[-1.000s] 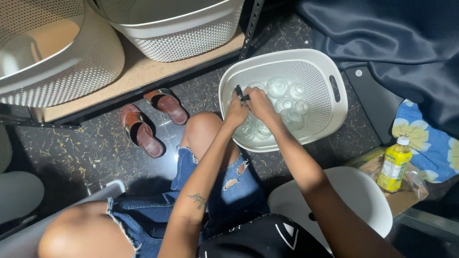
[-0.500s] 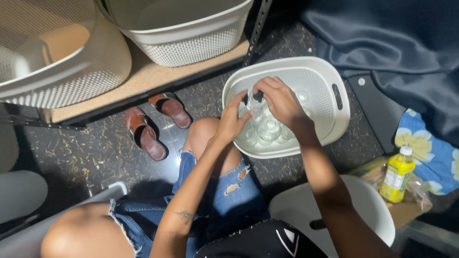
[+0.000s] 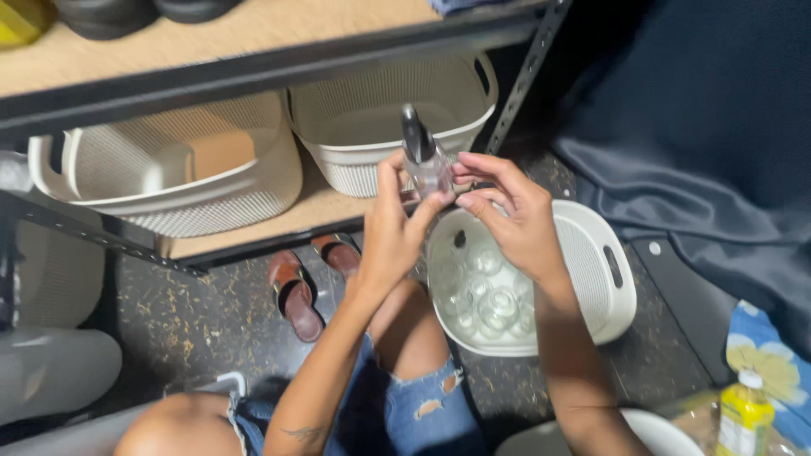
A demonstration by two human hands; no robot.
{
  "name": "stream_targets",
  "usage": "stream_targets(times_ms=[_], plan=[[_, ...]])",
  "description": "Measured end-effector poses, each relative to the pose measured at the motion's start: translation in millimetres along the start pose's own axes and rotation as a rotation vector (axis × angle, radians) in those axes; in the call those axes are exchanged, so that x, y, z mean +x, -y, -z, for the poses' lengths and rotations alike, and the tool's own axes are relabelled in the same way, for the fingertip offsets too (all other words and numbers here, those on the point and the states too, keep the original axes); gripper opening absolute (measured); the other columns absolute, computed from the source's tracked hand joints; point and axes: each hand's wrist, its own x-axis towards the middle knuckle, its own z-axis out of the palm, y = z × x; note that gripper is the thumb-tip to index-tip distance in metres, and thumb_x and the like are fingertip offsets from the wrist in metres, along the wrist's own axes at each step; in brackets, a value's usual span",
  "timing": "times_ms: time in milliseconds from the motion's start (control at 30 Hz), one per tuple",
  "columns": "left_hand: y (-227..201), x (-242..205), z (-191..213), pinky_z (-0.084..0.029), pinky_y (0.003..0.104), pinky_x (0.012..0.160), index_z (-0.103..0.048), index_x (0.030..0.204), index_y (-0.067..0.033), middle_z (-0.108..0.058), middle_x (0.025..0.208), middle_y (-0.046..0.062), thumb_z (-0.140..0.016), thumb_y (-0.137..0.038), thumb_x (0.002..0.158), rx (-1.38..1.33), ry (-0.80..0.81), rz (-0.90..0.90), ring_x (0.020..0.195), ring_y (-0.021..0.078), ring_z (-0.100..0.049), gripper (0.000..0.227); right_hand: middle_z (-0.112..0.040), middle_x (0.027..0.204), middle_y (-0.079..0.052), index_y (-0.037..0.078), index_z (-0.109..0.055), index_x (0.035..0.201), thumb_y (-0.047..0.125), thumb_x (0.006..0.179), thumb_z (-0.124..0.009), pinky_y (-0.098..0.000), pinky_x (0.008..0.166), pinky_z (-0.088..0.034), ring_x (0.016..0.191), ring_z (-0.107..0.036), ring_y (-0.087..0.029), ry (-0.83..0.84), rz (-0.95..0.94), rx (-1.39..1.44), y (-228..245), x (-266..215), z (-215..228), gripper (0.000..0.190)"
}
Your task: The person, sitting on the floor, takes small glass jars from a white basket and places them onto a shelf, then moves the empty basket and a larger one under the shelf.
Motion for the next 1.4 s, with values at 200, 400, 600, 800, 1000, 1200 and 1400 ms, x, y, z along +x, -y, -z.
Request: stream_targets(times_ms=[200,400,600,800,1000,1200,1400], plan=[[-45.4,64.6,43.2,-0.058,0.054,0.092,-0.044,0.132,-0.0117,-0.073,0.119,0.022,-0.077,-0.034,0.093,0.137,-0.157,-0.217,0.112,0.0435,-0.07,0.055,-0.067,0.118,-0.019,-0.003,-0.065,0.129,-0.004,0.091,-0.078,-0.037,0.089,-0.062,0.108,-0.07,-0.03,-0.098,0.338,-0.109,28.0,69.6,-39.8,0.04],[-47.2,144.7,59.3,-0.054,0.037,0.08,-0.053,0.115,-0.0138,-0.072,0.112,0.005,-0.073,-0.04,0.087,0.265,-0.309,-0.205,0.095,0.0223,-0.07,0.043,-0.072,0.123,-0.012,0.004,-0.06,0.125,-0.003,0.084,-0.064,-0.0315,0.083,-0.064,0.102,-0.073,-0.023,-0.22,0.407,-0.353,20.3,164.0,-74.9,0.041],[-0.8,218.0,53.4,-0.058,0.049,0.093,-0.06,0.119,-0.0151,-0.059,0.109,0.008,-0.088,-0.035,0.081,0.41,-0.469,-0.15,0.106,0.0372,-0.069,0.051,-0.071,0.099,-0.026,0.004,-0.06,0.117,-0.007,0.086,-0.064,-0.0518,0.083,-0.063,0.097,-0.072,-0.046,-0.234,0.231,-0.465,-8.7,241.2,-93.3,0.033],[57.8,300.1,45.6,-0.058,0.049,0.099,-0.063,0.116,-0.0064,-0.065,0.111,0.018,-0.075,-0.029,0.09,0.374,-0.438,0.043,0.115,0.0386,-0.068,0.036,-0.07,0.117,-0.025,0.003,-0.046,0.128,-0.009,0.086,-0.066,-0.0491,0.098,-0.059,0.116,-0.068,-0.041,-0.105,0.022,-0.598,-43.5,309.6,-94.5,0.048],[87.6,338.5,46.5,-0.053,0.052,0.103,-0.07,0.103,0.0032,-0.071,0.109,0.028,-0.056,-0.024,0.09,0.273,-0.382,0.119,0.117,0.0392,-0.067,0.033,-0.075,0.112,-0.019,0.006,-0.059,0.122,-0.001,0.089,-0.065,-0.0472,0.098,-0.059,0.112,-0.072,-0.034,-0.13,-0.155,-0.609,-48.1,348.9,-103.8,0.034],[63.9,357.3,56.5,-0.052,0.05,0.102,-0.069,0.111,0.0017,-0.07,0.115,0.028,-0.049,-0.022,0.088,0.32,-0.366,0.067,0.118,0.0436,-0.065,0.039,-0.075,0.11,-0.027,-0.003,-0.069,0.117,-0.001,0.095,-0.058,-0.0472,0.094,-0.062,0.112,-0.071,-0.041,-0.134,-0.142,-0.64,-51.4,381.7,-122.0,0.024],[80.9,350.1,56.2,-0.05,0.048,0.101,-0.068,0.121,0.0,-0.069,0.122,0.029,-0.04,-0.019,0.085,0.365,-0.324,0.078,0.119,0.0492,-0.062,0.049,-0.075,0.074,-0.015,0.012,-0.074,0.076,0.027,0.098,-0.054,-0.0448,0.054,-0.053,0.075,-0.077,-0.033,-0.192,0.348,-0.762,-216.6,491.6,-125.8,0.034]])
